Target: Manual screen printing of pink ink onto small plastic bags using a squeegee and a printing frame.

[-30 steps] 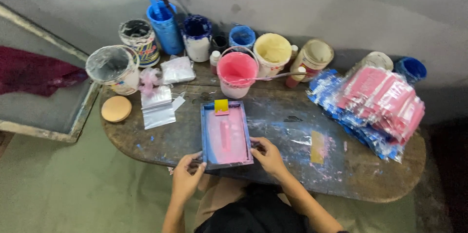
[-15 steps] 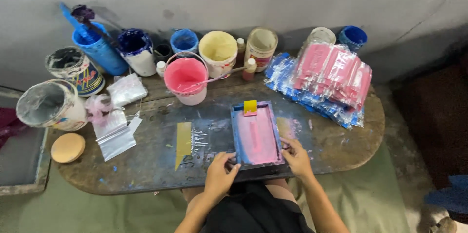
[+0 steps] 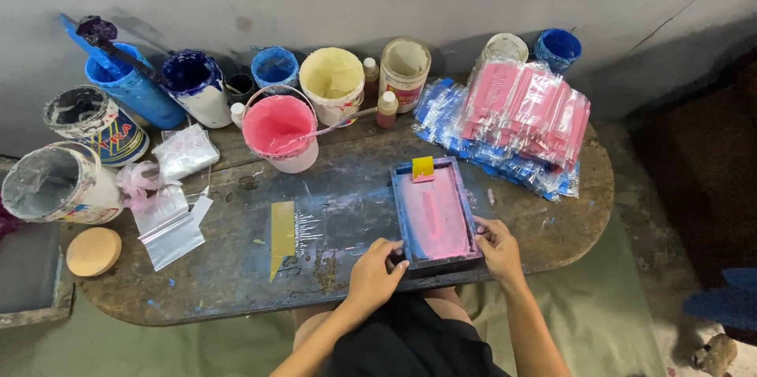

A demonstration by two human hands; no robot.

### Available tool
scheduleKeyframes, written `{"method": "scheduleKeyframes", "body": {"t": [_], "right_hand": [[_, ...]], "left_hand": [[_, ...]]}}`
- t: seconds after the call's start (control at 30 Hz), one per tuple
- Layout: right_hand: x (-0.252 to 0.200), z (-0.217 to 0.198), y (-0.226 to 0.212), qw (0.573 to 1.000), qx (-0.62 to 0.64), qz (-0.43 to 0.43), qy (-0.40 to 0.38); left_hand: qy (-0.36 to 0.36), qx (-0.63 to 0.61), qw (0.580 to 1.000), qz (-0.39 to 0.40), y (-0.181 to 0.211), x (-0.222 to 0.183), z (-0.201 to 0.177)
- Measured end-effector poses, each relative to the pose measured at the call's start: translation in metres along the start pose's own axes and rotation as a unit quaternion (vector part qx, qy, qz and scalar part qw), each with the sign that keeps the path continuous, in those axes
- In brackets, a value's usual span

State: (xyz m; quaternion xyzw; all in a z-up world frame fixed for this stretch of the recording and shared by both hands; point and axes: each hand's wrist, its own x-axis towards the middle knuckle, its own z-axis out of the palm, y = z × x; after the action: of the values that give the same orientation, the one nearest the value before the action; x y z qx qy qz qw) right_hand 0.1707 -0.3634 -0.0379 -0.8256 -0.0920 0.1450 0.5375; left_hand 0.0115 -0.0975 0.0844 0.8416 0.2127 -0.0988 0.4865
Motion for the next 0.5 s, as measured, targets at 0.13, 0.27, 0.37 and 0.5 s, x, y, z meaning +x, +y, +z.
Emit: {"method": "scheduleKeyframes", "body": {"t": [0.13,0.27,0.37,0.5], "right_hand": [[0.002,-0.007,0.014,0.999,-0.023,-0.022,0.006],[-0.001,-0.011,0.006,1.0,-0.014,-0.01,0.023],[-0.004,-0.01,-0.003,1.0,-0.013,-0.009,0.022],[-0.001,-0.004,0.004,1.0,0.018,-0.015,0.016]], "left_hand": [[0.004,0.018,0.999,0.03,0.004,0.004,0.005],[-0.008,0.023,0.999,0.032,0.008,0.007,0.007],[-0.008,0.024,0.999,0.032,0.005,0.006,0.008],[0.0,0.03,0.999,0.029,0.0,0.002,0.008]]}}
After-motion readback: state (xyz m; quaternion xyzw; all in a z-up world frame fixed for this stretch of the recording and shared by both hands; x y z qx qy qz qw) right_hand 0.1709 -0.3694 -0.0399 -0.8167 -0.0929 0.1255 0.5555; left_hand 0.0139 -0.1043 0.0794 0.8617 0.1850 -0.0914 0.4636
